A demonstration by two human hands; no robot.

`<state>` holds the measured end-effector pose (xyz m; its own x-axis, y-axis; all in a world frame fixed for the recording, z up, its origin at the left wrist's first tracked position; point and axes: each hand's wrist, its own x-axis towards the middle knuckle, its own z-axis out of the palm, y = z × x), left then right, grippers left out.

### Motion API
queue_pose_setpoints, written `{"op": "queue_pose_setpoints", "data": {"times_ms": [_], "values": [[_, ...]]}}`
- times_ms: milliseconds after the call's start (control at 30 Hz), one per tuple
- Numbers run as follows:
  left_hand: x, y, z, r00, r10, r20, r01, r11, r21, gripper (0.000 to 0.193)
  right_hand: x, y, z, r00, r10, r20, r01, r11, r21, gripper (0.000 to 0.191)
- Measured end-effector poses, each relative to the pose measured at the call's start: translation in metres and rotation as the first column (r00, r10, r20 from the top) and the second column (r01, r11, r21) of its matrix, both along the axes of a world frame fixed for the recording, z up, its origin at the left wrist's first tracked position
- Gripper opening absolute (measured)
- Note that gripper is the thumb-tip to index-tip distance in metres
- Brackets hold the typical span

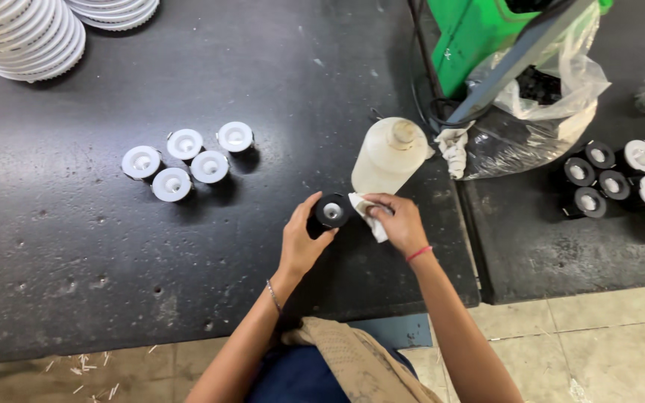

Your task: The person wipes small lamp reflector components with a cloth, applying liquid from a plastic bottle onto the cloth or parts, and places each cleaned component into a growing group on the workbench. They pick up black cylindrical housings one at a time, wipe the white inner reflector, and set them aside.

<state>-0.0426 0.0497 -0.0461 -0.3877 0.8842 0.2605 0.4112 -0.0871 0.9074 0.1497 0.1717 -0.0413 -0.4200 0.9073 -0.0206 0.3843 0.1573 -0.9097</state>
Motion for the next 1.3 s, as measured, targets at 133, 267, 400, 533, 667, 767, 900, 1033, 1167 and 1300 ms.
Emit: {"op": "queue_pose_setpoints", "data": {"times_ms": [133,267,400,533,667,767,900,1033,1167,1300], "values": [[-0.016,0.007,-0.009,0.995,-0.082,0.059,0.084,0.996,-0.030,0.076,-0.025,0.024,0.000,0.991,-0.117,0.058,0.112,0.989,0.094,0.028],[-0.033,0.016,-0.016,0.973,-0.193,0.127,0.197,0.980,-0.021,0.083,-0.047,0.041,0.021,0.988,-0.148,0.037,0.138,0.970,0.198,0.026],[-0.045,0.018,-0.016,0.952,-0.265,0.155,0.274,0.961,-0.039,0.089,-0.054,0.011,0.058,0.984,-0.172,0.054,0.151,0.951,0.269,0.026],[-0.040,0.017,-0.008,0.985,-0.164,0.047,0.165,0.986,-0.019,0.086,-0.071,-0.044,0.075,0.962,-0.188,0.197,0.065,0.861,0.504,0.026],[-0.030,0.018,0.001,1.000,-0.016,0.010,0.016,0.998,-0.062,0.066,-0.093,-0.060,0.076,0.958,-0.129,0.257,-0.059,0.785,0.616,0.027],[-0.029,0.020,0.003,0.999,0.023,0.025,-0.020,0.995,-0.101,0.058,-0.101,-0.062,0.073,0.938,-0.151,0.311,-0.057,0.821,0.568,0.031],[-0.034,0.022,0.000,0.998,0.005,0.064,0.003,0.993,-0.121,0.057,-0.108,-0.053,0.066,0.944,-0.132,0.303,-0.073,0.810,0.582,0.033],[-0.038,0.023,-0.004,1.000,0.006,0.007,-0.005,0.984,-0.176,0.048,-0.111,-0.043,0.063,0.963,0.026,0.267,-0.149,0.881,0.449,0.034],[-0.039,0.023,-0.003,1.000,0.022,0.011,-0.020,0.992,-0.121,0.054,-0.103,-0.059,0.070,0.950,0.108,0.293,-0.234,0.867,0.440,0.028],[-0.039,0.022,0.001,0.999,0.025,0.041,-0.018,0.987,-0.157,0.057,-0.095,-0.081,0.078,0.936,0.038,0.350,-0.208,0.862,0.462,0.029]]}}
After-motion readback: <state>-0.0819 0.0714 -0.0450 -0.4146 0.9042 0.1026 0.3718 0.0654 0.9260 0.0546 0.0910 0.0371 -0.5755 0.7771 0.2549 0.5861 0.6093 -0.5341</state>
